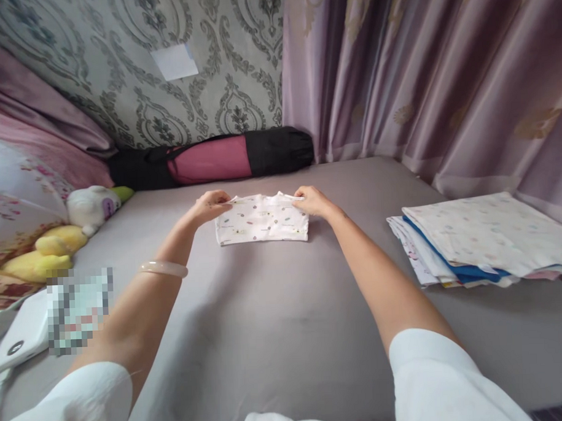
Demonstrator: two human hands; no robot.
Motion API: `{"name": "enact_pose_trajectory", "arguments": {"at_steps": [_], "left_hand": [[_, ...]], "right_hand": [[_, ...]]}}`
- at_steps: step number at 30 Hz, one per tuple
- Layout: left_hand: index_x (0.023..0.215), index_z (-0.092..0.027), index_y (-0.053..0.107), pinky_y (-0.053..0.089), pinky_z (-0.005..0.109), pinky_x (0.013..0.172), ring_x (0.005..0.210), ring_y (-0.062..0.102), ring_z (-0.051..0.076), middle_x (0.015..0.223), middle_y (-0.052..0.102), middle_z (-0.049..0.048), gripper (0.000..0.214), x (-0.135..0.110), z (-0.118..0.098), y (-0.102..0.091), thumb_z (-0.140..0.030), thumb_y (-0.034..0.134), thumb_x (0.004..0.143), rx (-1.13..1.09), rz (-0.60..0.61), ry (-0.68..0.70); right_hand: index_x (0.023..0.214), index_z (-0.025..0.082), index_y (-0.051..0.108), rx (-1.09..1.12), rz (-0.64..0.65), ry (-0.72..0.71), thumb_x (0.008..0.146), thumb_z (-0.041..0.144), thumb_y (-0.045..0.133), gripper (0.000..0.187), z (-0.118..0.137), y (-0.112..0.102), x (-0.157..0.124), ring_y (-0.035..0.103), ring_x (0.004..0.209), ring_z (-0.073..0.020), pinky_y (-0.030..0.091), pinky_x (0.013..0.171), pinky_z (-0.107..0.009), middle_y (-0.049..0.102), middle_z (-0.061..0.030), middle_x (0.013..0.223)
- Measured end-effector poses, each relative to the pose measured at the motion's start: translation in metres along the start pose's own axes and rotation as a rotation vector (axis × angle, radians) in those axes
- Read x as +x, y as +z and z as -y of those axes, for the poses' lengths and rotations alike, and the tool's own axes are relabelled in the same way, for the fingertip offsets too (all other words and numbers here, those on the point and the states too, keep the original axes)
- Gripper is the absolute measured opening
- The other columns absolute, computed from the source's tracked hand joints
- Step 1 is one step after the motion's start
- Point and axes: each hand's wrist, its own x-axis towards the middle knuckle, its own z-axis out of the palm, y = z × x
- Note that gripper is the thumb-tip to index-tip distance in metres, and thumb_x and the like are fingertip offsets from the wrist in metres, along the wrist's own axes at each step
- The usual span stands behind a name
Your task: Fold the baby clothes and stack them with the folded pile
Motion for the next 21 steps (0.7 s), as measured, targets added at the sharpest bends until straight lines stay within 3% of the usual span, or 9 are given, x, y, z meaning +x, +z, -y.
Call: {"name": "enact_pose_trajectory", "arguments": {"at_steps": [5, 9, 15, 21], "left_hand": [[0.094, -0.02, 0.064, 0.038, 0.037, 0.092, 0.092, 0.06, 0.021, 0.094, 0.07, 0.0027, 0.019, -0.005, -0.012, -0.011, -0.026, 0.058, 0.077, -0.031, -0.219, 0.073], [0.101, -0.023, 0.06, 0.028, 0.043, 0.103, 0.1, 0.06, 0.022, 0.1, 0.071, 0.0026, 0.023, -0.016, -0.015, 0.003, -0.018, 0.051, 0.081, 0.052, -0.361, 0.162], [0.104, -0.023, 0.062, 0.026, 0.044, 0.104, 0.1, 0.059, 0.024, 0.103, 0.07, 0.0056, 0.028, -0.054, 0.001, 0.038, -0.017, 0.044, 0.084, 0.174, -0.388, 0.306], [0.103, -0.024, 0.066, 0.023, 0.045, 0.108, 0.1, 0.058, 0.023, 0.103, 0.069, 0.0065, 0.031, -0.094, 0.004, 0.052, -0.016, 0.044, 0.082, 0.243, -0.291, 0.388]], "right_hand": [[0.084, 0.017, 0.064, 0.031, -0.222, -0.161, 0.075, 0.021, 0.063, 0.01, 0.006, -0.023, -0.006, 0.059, 0.078, -0.0163, 0.042, 0.072, -0.026, 0.068, -0.002, 0.084], [0.092, 0.02, 0.064, -0.058, -0.362, -0.249, 0.08, 0.02, 0.056, 0.014, 0.005, -0.021, -0.024, 0.06, 0.083, -0.0194, 0.042, 0.077, -0.03, 0.069, -0.0041, 0.091], [0.091, 0.022, 0.063, -0.193, -0.324, -0.356, 0.084, 0.016, 0.051, 0.015, -0.007, 0.0, -0.067, 0.061, 0.088, -0.0231, 0.043, 0.084, -0.035, 0.069, -0.0066, 0.092], [0.099, 0.021, 0.064, -0.265, -0.219, -0.355, 0.088, 0.013, 0.047, 0.022, -0.015, 0.014, -0.104, 0.06, 0.098, -0.0236, 0.042, 0.089, -0.035, 0.069, -0.0082, 0.1]]}}
